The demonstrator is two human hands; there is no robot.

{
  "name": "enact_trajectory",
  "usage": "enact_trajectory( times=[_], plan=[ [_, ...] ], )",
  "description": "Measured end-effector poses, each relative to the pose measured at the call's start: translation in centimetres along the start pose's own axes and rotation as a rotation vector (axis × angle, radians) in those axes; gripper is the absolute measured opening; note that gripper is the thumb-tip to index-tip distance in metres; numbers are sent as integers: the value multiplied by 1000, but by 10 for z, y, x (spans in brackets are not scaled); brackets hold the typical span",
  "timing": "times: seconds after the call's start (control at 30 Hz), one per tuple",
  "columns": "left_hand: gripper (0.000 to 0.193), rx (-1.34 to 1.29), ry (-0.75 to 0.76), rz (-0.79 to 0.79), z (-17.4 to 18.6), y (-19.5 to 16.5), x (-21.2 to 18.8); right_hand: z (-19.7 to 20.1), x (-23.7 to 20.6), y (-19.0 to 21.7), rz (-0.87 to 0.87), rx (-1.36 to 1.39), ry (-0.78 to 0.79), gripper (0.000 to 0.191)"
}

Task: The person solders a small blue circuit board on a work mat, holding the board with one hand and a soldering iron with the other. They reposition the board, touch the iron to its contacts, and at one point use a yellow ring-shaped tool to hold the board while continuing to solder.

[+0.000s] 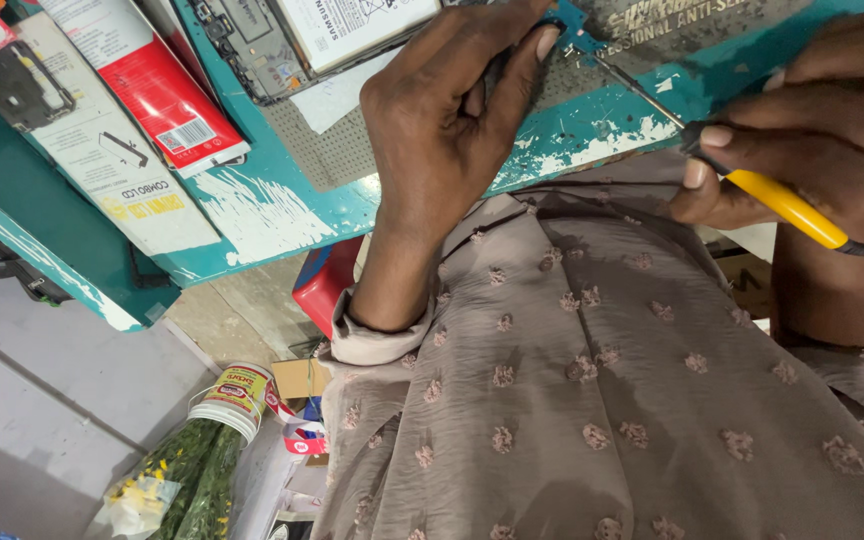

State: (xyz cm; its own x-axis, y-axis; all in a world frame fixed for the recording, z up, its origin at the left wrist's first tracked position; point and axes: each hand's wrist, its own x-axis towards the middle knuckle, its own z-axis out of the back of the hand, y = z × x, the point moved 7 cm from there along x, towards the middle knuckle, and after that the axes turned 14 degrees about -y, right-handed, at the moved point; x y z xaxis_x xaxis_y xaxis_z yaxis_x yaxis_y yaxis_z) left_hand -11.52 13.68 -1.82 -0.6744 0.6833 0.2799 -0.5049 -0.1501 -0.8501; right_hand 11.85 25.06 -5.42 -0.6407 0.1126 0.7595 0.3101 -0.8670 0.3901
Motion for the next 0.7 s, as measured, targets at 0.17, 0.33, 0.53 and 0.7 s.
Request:
enact_trajectory(
  times=[0.17, 0.33, 0.53, 0.7],
  plan=[
    [22, 12, 11, 11, 0, 1, -1, -8, -24, -1, -8, -58, -28, 19],
    [21, -12, 6, 23, 0, 1, -1, -10, -13, 1, -60, -54, -27, 17],
    [23, 2, 9, 12, 0, 0, -1, -6, 25, 3, -18, 10, -2, 18],
    [23, 1, 7, 20, 0, -1, -1, -11, 24, 5, -70, -90, -3, 15]
  ],
)
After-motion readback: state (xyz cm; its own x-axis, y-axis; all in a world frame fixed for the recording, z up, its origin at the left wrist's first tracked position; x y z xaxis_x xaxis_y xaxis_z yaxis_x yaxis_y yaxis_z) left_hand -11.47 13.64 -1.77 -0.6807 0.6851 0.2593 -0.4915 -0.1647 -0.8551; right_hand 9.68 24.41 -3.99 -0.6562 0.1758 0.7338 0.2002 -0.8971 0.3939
